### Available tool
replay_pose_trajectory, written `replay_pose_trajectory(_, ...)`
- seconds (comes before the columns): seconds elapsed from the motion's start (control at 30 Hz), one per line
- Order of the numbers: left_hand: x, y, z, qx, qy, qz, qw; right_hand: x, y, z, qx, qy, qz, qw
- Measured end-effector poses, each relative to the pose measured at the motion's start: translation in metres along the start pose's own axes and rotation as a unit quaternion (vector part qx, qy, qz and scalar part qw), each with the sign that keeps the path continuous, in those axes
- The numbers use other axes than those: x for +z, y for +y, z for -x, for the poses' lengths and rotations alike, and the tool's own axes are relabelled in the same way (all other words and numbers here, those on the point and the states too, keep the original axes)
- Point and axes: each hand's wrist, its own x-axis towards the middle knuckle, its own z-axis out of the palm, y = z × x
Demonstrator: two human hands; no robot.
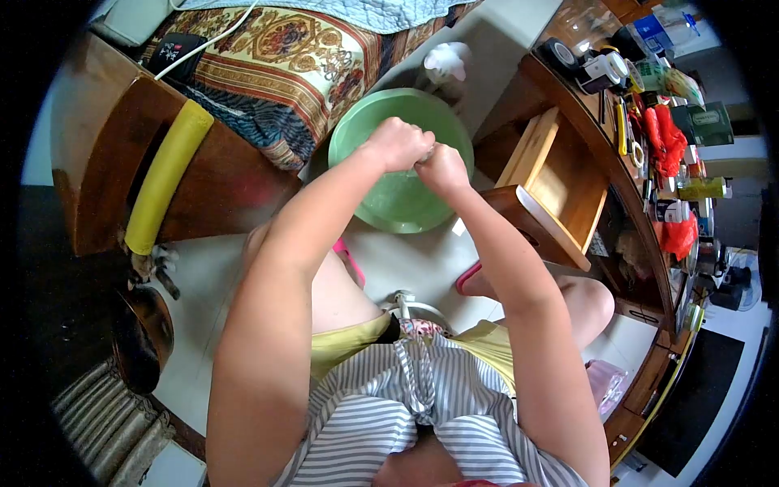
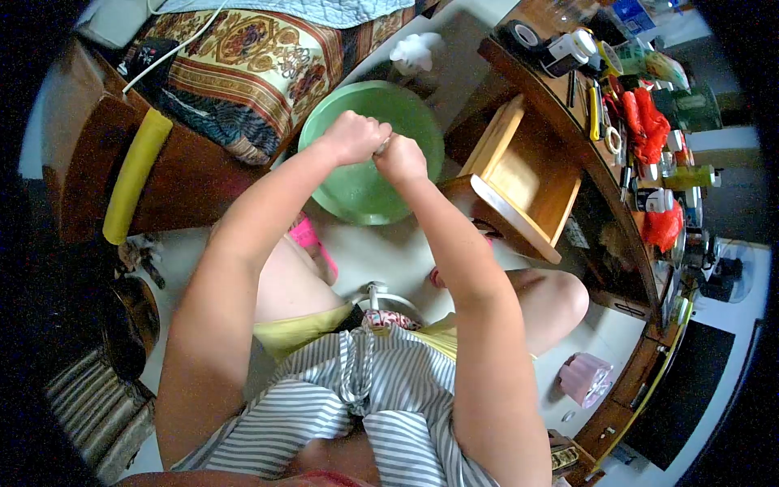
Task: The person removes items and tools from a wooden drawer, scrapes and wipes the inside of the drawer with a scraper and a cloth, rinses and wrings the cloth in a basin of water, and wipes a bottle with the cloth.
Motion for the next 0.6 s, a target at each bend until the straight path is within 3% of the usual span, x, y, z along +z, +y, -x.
replay_pose_trajectory(0.07, -0.004, -0.004, 0.0, 0.051, 0.042, -0.034, 0.997, 0.004, 0.007, 0.006, -0.007, -0.02, -0.072, 0.997)
replay_pose_trajectory(0.17, -0.006, -0.006, 0.0, 0.125, 0.119, -0.038, 0.984, 0.003, 0.003, 0.02, 0.06, -0.036, -0.223, 0.972)
replay_pose_trajectory(0.27, -0.009, -0.008, -0.003, 0.156, 0.164, -0.026, 0.974, -0.011, 0.0, 0.026, 0.044, -0.057, -0.288, 0.955)
replay_pose_trajectory(0.37, -0.03, -0.004, 0.001, 0.179, 0.218, 0.008, 0.959, -0.049, -0.003, 0.018, 0.135, -0.229, -0.327, 0.907)
replay_pose_trajectory(0.47, -0.037, 0.006, 0.008, 0.074, 0.245, 0.099, 0.962, -0.075, -0.009, 0.022, 0.09, -0.176, -0.341, 0.919)
replay_pose_trajectory(0.5, -0.035, 0.005, 0.009, 0.022, 0.215, 0.162, 0.963, -0.081, -0.01, 0.022, 0.091, -0.148, -0.296, 0.939)
replay_pose_trajectory(0.57, -0.015, -0.006, 0.011, -0.062, 0.185, 0.279, 0.94, -0.087, -0.004, 0.032, -0.112, 0.054, -0.076, 0.989)
replay_pose_trajectory(0.6, -0.011, -0.01, 0.011, -0.105, 0.17, 0.335, 0.921, -0.088, -0.002, 0.041, -0.21, 0.155, 0.037, 0.964)
